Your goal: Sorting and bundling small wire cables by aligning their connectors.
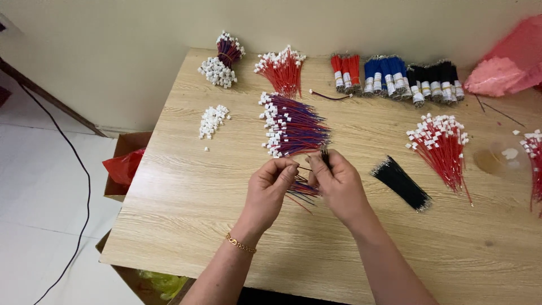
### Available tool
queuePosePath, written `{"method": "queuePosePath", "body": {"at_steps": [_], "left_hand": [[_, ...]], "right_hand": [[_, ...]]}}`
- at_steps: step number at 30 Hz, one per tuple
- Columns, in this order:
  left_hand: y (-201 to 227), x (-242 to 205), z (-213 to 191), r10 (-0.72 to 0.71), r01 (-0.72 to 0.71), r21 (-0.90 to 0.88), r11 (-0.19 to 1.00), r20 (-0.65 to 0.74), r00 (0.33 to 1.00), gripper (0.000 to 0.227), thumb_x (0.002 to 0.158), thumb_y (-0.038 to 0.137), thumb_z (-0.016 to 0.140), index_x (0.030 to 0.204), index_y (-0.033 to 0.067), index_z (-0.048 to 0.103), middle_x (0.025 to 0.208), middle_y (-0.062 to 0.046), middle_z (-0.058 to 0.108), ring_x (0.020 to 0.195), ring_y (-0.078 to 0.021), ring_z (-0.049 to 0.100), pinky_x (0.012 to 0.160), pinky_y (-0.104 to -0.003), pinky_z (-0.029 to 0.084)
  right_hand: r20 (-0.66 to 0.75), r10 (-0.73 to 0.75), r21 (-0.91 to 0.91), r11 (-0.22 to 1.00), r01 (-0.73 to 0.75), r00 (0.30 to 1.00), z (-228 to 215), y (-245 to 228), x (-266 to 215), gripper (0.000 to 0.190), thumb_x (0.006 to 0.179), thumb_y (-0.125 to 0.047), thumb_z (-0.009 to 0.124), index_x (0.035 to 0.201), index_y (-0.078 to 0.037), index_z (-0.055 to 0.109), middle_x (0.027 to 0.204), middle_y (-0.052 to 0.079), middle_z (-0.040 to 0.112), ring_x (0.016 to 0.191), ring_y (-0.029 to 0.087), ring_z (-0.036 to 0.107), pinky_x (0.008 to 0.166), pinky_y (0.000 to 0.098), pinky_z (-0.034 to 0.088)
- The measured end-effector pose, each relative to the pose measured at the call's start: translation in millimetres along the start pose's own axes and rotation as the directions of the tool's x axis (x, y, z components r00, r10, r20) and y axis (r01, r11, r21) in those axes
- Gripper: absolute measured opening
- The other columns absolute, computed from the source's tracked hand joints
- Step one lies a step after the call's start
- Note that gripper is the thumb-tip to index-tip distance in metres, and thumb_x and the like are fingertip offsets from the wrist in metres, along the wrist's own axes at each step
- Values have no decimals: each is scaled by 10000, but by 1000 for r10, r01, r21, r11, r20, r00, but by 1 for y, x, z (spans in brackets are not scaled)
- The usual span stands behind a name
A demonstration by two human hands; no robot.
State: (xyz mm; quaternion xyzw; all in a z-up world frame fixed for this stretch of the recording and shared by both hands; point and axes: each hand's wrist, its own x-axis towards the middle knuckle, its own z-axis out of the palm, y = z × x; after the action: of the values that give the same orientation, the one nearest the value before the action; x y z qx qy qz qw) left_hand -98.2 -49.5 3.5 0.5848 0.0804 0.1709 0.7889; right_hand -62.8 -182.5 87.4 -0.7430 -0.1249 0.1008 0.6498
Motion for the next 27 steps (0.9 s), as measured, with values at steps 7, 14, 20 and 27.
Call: {"method": "queuePosePath", "body": {"at_steps": [7, 14, 20, 27], "left_hand": [[-1, 1, -1, -100, 97, -118, 988, -24, 995, 176, 936, 120, 631, 1054, 3, 690, 850, -69, 675, 753, -93, 596, 698, -222, 528], [-5, 3, -6, -214, 199, -382, 903, 3, 977, 247, 940, 126, 609, 1130, -26, 653, 908, -130, 685, 782, -166, 690, 704, -252, 592], [-6, 4, -9, -236, 228, -432, 873, 36, 971, 246, 943, 137, 604, 1136, -11, 643, 928, -122, 680, 792, -168, 693, 695, -252, 595], [-1, 3, -5, -158, 155, -321, 934, 16, 987, 210, 951, 94, 587, 1115, -20, 650, 886, -141, 690, 782, -201, 702, 714, -303, 606]], "right_hand": [[56, -53, -58, 997, 56, 997, -6, 23, 10, 64, 881, -110, 687, 882, -46, 690, 687, 34, 636, 687, 119, 531, 653, 257, 483], [92, -95, -202, 973, 112, 991, -6, 21, 7, 82, 854, -127, 692, 868, -51, 718, 693, 102, 682, 687, 135, 588, 646, 305, 514], [81, -87, -293, 950, 107, 993, -4, 14, 6, 111, 842, -162, 703, 842, -52, 710, 669, 132, 657, 660, 172, 585, 610, 330, 493], [54, -116, -371, 920, 128, 992, 2, 7, 4, 133, 829, -222, 717, 812, -90, 716, 641, 130, 642, 632, 212, 617, 583, 329, 487]]}}
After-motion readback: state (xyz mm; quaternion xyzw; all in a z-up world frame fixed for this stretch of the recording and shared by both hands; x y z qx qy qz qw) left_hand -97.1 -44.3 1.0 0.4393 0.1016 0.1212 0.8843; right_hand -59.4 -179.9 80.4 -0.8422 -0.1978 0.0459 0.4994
